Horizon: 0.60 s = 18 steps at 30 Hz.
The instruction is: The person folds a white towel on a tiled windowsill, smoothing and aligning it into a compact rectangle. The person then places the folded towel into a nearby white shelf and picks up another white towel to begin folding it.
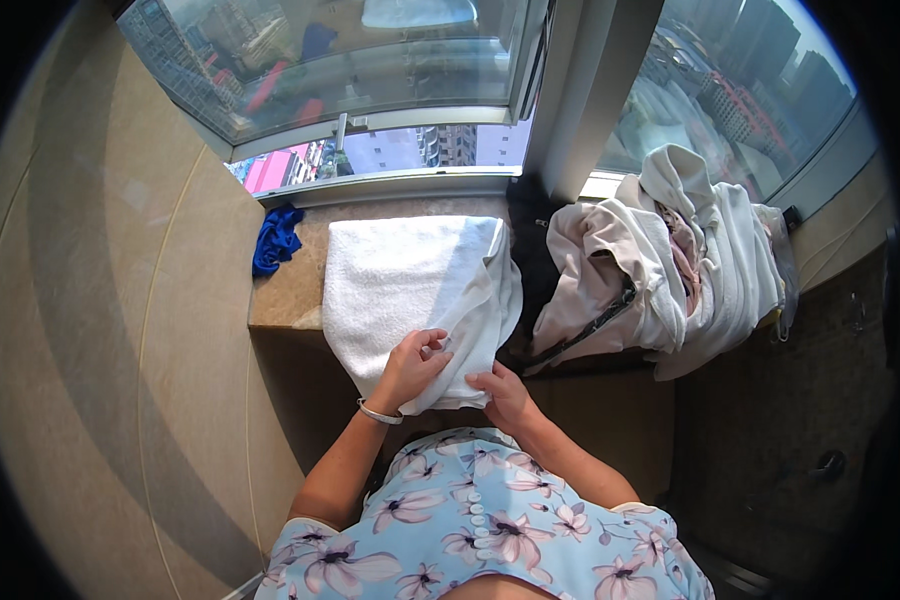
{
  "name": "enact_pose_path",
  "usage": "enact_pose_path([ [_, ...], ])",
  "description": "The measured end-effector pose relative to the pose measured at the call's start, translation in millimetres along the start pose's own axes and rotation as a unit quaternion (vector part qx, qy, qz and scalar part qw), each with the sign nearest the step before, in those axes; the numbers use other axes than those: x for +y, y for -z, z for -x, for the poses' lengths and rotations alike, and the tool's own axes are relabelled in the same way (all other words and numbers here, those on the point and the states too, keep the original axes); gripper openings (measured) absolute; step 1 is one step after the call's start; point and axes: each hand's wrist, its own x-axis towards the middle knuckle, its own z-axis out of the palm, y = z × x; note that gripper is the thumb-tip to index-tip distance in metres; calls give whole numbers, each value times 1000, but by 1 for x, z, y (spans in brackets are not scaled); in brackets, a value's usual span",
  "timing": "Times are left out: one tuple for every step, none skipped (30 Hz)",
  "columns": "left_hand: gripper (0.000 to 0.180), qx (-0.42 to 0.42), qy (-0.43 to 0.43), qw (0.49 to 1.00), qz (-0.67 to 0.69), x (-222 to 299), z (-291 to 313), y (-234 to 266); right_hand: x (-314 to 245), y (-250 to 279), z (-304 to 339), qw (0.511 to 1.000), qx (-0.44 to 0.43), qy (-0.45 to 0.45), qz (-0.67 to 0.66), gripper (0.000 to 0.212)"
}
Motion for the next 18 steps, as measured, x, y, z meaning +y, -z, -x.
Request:
enact_pose_path([
  [40,-21,-24,997,-70,0,-4,6,0,1,0,1000,1,0,1,55],
  [43,-37,-46,987,-152,4,-5,12,1,2,1,1000,3,-1,3,55],
  [45,-55,-38,979,-194,10,-7,17,2,5,-1,1000,7,-3,4,55],
  [47,-73,-33,969,-235,17,-10,22,2,6,-1,1000,12,-4,4,55],
  [48,-93,2,967,-236,29,-11,27,2,6,-1,1000,15,-6,4,55],
  [49,-113,37,964,-237,34,-11,31,-1,3,0,1000,18,-7,2,55],
  [43,-112,55,972,-198,32,-9,31,-2,3,0,1000,19,-7,1,55],
  [37,-112,71,978,-161,30,-7,31,-2,2,0,1000,19,-7,-1,54],
  [34,-102,73,986,-110,30,-5,30,-2,4,-1,1000,16,-4,-2,54],
  [31,-92,75,991,-58,30,-4,30,-2,4,-1,1000,14,-3,-4,54],
  [30,-73,63,995,6,34,-3,31,-1,4,-1,1000,13,-2,-6,53],
  [29,-53,52,995,71,40,-2,32,-1,4,-2,1000,11,-1,-7,53],
  [21,3,34,997,73,48,3,32,-2,3,-1,1000,10,0,-7,52],
  [20,41,-75,996,10,64,10,31,-2,2,-1,1000,8,1,-6,50],
  [19,78,-181,979,-52,82,18,27,-4,-1,1,1000,6,1,-1,48],
  [20,116,-282,946,-111,94,23,22,-3,1,1,1000,-3,6,-3,46],
  [23,66,-297,945,-117,98,32,12,-2,3,1,1000,-14,9,-6,44],
  [20,-5,-274,956,-109,95,38,1,1,11,-2,999,-31,23,-18,41],
])
